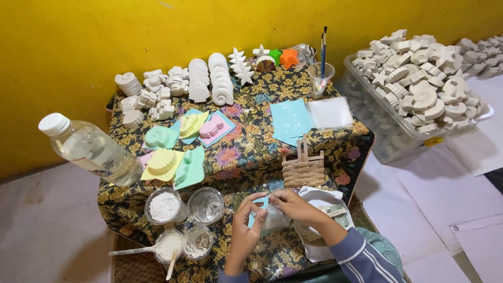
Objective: Cleaning excess material from molded toy components and placing them into individual plastic bags for packaging.
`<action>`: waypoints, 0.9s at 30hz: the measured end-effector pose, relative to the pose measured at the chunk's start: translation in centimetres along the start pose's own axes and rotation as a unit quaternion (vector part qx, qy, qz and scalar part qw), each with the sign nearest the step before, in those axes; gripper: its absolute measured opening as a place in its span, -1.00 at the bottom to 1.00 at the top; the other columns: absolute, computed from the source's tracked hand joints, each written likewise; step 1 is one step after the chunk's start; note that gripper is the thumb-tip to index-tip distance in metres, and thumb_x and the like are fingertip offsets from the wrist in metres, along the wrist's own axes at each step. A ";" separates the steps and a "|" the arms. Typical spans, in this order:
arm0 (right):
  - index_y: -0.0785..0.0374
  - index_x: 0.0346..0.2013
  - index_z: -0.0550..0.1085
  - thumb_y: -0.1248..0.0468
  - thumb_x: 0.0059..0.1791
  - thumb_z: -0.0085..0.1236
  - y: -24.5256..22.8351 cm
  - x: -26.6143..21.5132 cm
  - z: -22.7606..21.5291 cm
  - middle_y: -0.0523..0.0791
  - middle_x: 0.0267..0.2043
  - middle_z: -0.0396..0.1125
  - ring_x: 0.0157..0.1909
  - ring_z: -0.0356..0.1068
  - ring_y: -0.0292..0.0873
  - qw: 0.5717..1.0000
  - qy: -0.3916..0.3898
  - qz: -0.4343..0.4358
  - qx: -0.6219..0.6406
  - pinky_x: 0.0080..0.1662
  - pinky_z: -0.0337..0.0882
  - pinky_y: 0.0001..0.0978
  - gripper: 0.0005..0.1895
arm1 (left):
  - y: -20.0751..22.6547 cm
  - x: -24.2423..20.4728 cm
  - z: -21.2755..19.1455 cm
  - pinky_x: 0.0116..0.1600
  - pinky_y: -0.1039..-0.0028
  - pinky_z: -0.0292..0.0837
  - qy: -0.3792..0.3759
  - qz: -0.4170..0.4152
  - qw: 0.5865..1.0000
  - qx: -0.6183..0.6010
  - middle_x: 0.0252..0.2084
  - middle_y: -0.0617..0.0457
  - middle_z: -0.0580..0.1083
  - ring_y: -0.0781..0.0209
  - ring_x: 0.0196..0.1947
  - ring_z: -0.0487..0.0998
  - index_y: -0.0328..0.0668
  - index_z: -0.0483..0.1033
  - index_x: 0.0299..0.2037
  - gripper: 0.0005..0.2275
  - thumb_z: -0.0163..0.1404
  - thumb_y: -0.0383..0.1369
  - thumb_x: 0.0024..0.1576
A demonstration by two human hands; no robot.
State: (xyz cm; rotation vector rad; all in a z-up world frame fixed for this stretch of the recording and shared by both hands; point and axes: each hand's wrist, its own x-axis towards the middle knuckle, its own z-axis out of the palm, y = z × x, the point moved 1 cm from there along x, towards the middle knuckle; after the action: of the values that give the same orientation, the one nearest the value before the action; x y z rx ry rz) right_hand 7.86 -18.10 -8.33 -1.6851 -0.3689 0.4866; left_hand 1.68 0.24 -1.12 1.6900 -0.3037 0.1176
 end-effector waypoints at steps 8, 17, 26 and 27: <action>0.10 -0.20 0.45 0.09 0.13 0.02 -3.9 -0.8 0.5 -0.17 -0.18 0.32 -0.11 0.29 -0.21 0.997 0.033 0.042 -0.054 -0.06 0.28 -0.33 -0.82 | -2.8 0.2 0.1 0.19 0.07 0.53 0.057 0.025 0.997 0.049 -0.27 0.02 0.68 0.00 -0.02 0.68 -0.08 0.62 -0.38 -0.85 0.11 -0.25 0.15; 0.09 0.09 0.58 0.17 0.05 0.12 -7.9 -3.0 1.4 -0.14 -0.29 0.54 -0.53 0.19 -0.30 0.984 -0.060 0.005 -0.167 -0.32 0.24 -0.37 -0.67 | -1.3 0.8 -0.2 -0.16 0.47 0.57 0.092 -0.064 0.991 0.072 -0.38 0.12 0.62 0.28 -0.33 0.61 -0.09 0.61 -0.37 -0.91 0.27 -0.37 0.03; 0.14 -0.22 0.62 0.18 0.11 0.06 -7.3 -1.4 1.9 -0.15 -0.28 0.59 -0.33 0.49 -0.24 0.978 -0.007 0.035 -0.204 -0.20 0.45 -0.41 -0.80 | -1.9 -3.9 1.1 0.18 0.39 0.56 0.242 -0.134 0.961 0.000 0.04 -0.04 0.53 0.13 0.03 0.58 -0.14 0.37 0.17 -0.66 -0.01 -0.31 0.19; 0.14 -0.18 0.66 0.18 0.10 0.05 -8.2 -1.1 1.3 -0.15 -0.21 0.62 -0.20 0.61 -0.25 0.980 0.002 0.064 -0.186 -0.12 0.58 -0.42 -0.76 | -2.3 -4.9 1.3 0.25 0.29 0.50 0.272 -0.161 0.949 -0.007 0.08 -0.05 0.52 0.06 0.08 0.58 -0.08 0.36 0.19 -0.64 -0.06 -0.23 0.20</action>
State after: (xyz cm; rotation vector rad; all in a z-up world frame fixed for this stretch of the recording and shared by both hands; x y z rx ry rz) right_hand 6.46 -16.18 -0.25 -2.0823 -0.3665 0.5318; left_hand -2.55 -0.10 -4.80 1.6001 0.3832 0.3277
